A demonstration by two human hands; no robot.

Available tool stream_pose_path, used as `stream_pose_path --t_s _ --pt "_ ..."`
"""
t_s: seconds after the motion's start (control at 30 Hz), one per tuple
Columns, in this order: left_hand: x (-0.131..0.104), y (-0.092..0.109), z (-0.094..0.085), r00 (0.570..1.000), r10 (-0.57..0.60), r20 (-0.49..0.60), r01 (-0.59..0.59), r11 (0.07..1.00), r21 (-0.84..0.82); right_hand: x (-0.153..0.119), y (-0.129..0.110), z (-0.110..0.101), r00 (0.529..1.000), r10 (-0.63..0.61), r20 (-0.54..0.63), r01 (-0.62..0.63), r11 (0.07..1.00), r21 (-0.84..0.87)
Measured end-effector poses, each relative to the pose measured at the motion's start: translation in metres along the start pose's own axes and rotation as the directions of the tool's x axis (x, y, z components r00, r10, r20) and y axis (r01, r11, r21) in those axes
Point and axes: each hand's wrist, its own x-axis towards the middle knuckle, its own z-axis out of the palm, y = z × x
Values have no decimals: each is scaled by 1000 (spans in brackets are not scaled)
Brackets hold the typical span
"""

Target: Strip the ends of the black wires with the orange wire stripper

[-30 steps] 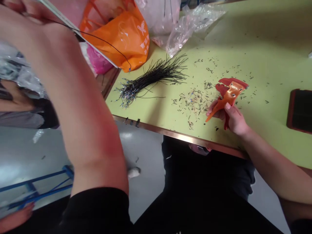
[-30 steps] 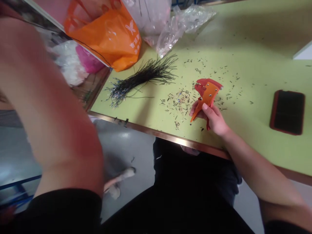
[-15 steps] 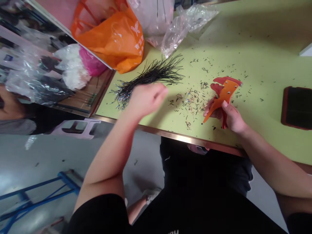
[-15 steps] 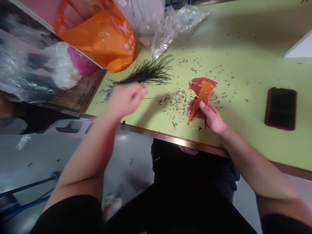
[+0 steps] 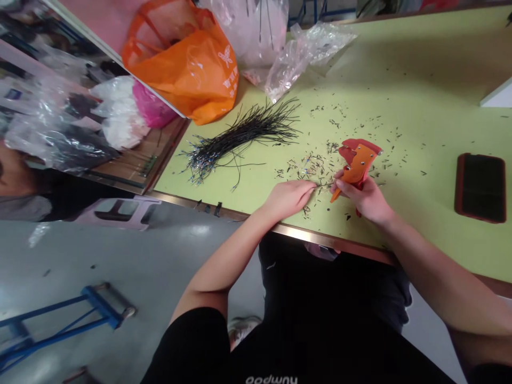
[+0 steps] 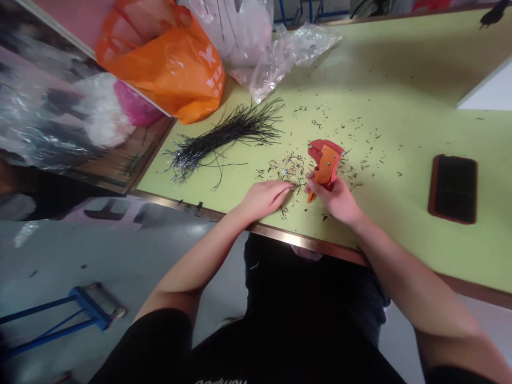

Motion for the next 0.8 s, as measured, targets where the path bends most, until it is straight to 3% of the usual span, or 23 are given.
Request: stream_pose_path --t_s 0.27,0.37,0.47,0.67,0.8 --pt "38 12 -3 998 42 -39 -45 995 -90 0 -7 -2 1000 -11 -15 11 1000 7" --pt "60 9 -9 992 -23 -126 0 985 -174 -1 -15 -9 1000 20 -20 -17 991 132" --pt "74 3 -10 963 -81 -256 9 962 -271 -2 -21 -20 995 81 56 -91 977 194" --pt "59 -7 2 949 -83 -305 -25 942 -336 -8 -21 -30 943 232 240 -277 944 178" --pt "48 -10 -3 949 -38 -314 -61 952 -299 -11 -22 -26 888 266 374 -340 929 145"
